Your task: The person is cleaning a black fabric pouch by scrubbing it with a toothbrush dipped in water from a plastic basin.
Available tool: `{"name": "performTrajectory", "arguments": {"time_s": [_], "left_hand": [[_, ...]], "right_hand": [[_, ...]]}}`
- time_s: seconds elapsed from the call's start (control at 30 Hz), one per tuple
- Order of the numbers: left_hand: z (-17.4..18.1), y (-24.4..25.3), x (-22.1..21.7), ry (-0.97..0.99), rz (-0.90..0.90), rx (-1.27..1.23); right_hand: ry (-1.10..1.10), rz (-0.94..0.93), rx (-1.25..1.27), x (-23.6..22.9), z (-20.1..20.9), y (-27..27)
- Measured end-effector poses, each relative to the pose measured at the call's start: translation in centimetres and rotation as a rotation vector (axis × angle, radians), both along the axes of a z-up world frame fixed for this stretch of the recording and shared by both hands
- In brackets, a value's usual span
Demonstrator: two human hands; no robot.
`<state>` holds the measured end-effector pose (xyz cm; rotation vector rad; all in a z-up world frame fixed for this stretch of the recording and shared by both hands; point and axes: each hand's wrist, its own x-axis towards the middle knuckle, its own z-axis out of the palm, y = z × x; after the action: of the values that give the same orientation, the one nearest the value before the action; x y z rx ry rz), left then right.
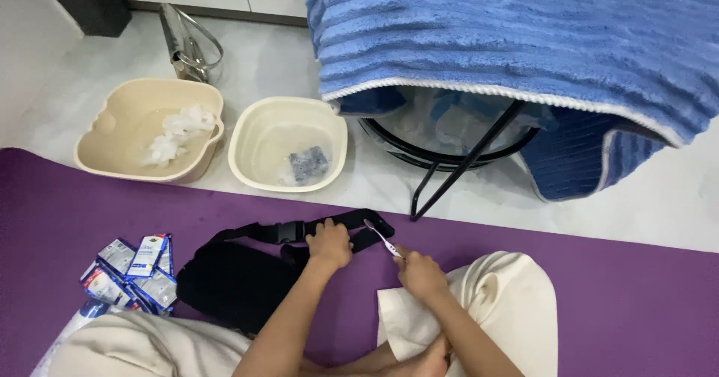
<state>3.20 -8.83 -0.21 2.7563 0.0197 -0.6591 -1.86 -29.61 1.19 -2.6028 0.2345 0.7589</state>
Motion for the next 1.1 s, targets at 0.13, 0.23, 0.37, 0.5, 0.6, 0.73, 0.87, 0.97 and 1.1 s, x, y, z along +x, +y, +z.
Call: {"name": "performTrajectory", "arguments": {"time_s": [0.13,0.23,0.37,0.5,0.6,0.73,0.87,0.97,1.1], "left_hand": [[1.9,1.1,-0.7,-0.014,0.053,-0.208],[5.6,2.2,-2.0,0.042,0.154,-0.577],[9.1,3.7,-3.0,0.166,-0.018,-0.944],[12.3,3.6,-3.7,0.192,-0.222,-1.106],[14.7,3.0,-4.2,0.175,-0.257,-1.173],[14.9,5.3,-3.8,0.174,-0.202,-1.114],[14.2,9.2,-3.9,0.104,-0.057,-0.854],[9.7,11.8,-3.7,0.089,0.056,-0.673],[5.8,12.2,-3.6,0.039,0.311,-0.548]], "right_hand": [[-0.015,-0.065,-0.005,-0.5,6.2,1.5],[-0.125,-0.156,0.129,0.1,6.9,1.2],[-0.554,-0.277,0.599,1.1,6.0,1.6],[-0.325,-0.489,1.194,1.0,8.6,5.7],[-0.25,-0.332,1.183,1.6,3.5,5.7],[-0.132,-0.112,1.143,1.7,-0.9,4.2],[-0.191,-0.056,0.873,2.4,0.0,2.6],[-0.399,0.012,0.54,3.3,3.3,3.2],[-0.605,0.101,0.023,6.0,2.0,3.8]]}}
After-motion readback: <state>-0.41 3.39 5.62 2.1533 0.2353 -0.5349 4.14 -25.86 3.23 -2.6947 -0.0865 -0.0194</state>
